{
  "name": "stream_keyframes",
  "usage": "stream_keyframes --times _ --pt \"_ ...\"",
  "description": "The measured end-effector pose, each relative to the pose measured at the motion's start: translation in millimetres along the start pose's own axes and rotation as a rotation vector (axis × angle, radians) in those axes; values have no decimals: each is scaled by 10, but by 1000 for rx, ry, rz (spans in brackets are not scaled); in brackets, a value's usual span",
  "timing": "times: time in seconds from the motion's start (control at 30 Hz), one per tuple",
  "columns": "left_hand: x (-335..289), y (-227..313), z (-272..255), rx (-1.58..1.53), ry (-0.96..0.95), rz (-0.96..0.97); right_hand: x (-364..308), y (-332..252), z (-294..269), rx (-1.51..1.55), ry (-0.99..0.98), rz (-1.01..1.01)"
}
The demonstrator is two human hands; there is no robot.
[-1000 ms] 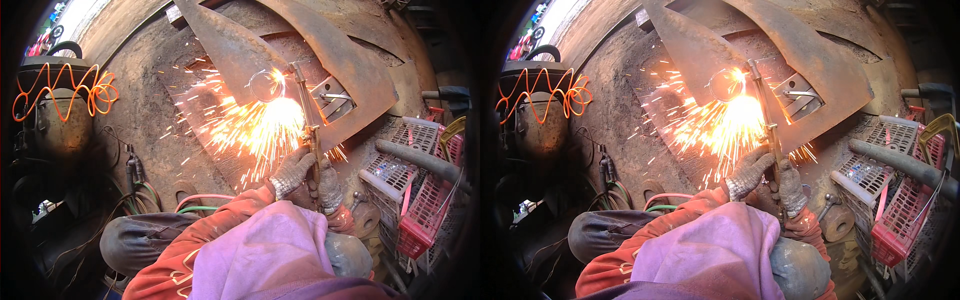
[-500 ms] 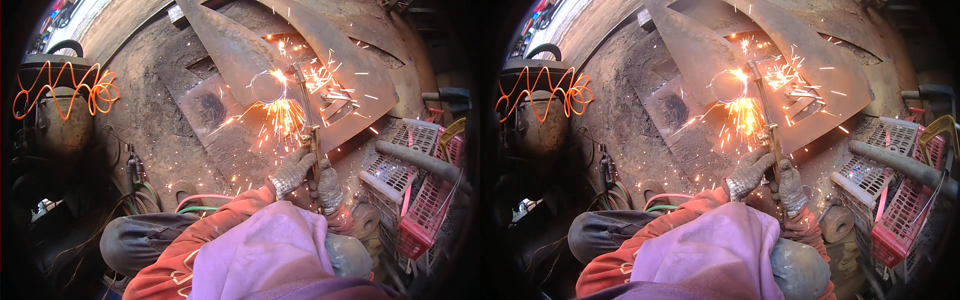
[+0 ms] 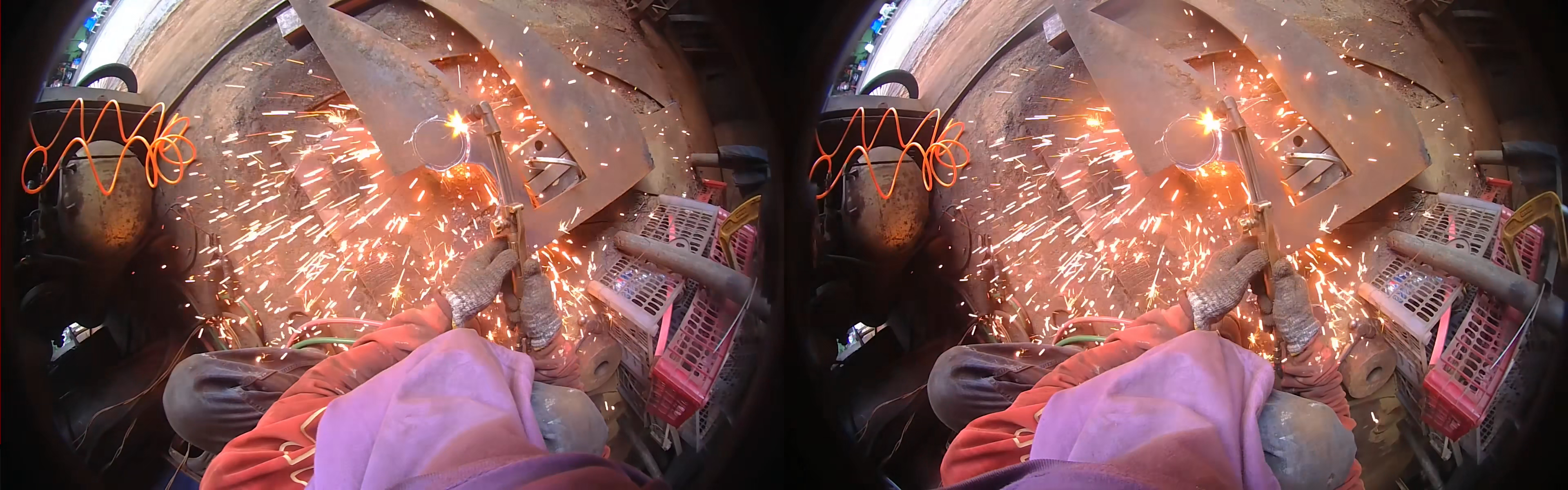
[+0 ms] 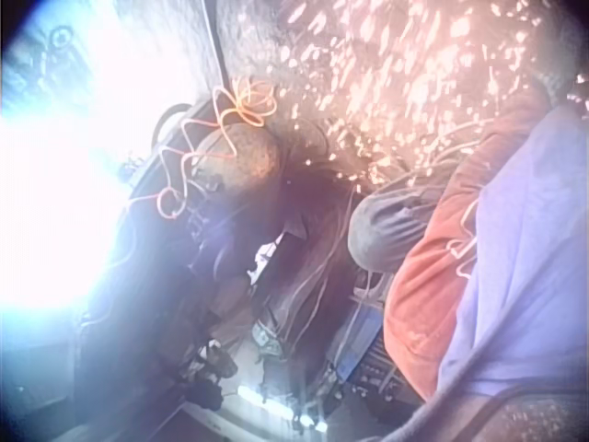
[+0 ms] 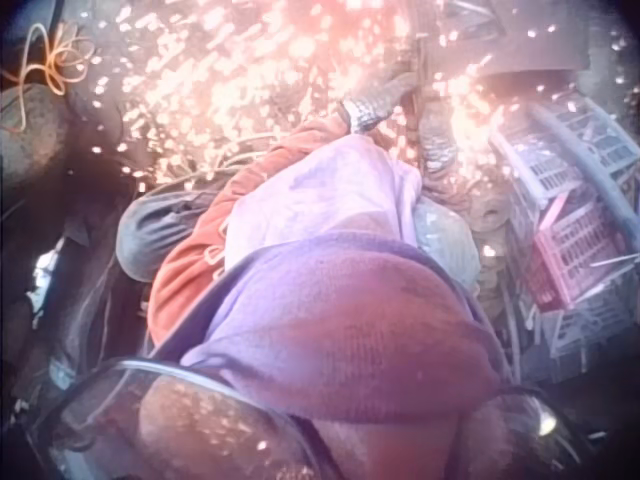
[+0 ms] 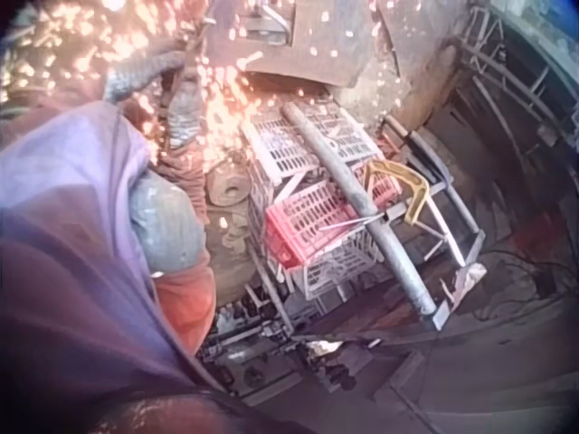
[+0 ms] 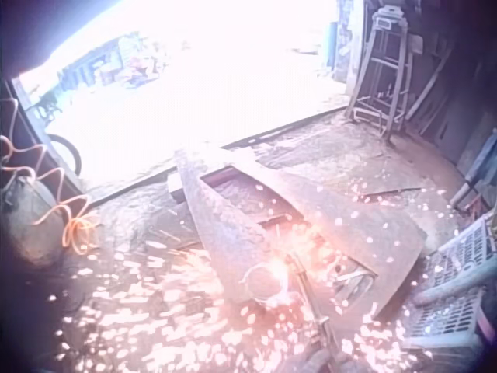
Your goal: The person uses a cutting torch to cut circular shapes out of a large metal sheet while another person helps steady the materials.
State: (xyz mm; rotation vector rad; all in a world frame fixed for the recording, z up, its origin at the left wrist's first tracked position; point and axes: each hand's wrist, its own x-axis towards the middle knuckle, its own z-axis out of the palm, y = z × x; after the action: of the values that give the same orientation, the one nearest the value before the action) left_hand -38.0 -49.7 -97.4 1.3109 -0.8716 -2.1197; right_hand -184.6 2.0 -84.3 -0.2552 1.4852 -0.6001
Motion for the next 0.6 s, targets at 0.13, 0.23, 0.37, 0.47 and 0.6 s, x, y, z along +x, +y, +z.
stream_keyframes --times 0.13,0.23,0.37,0.47,0.6 --pt "107 -151 -8 21 -25 132 37 23 -4 34 -7 -85" --pt "59 -51 -40 99 -12 136 65 33 -45 12 -33 -81" --pt "102 -135 -17 192 48 198 134 114 -19 2 12 -232" --pt "116 -174 -28 118 35 156 67 29 -52 -3 -35 -104" --pt "95 -122 -27 153 30 155 26 -29 -17 -3 -36 -77"
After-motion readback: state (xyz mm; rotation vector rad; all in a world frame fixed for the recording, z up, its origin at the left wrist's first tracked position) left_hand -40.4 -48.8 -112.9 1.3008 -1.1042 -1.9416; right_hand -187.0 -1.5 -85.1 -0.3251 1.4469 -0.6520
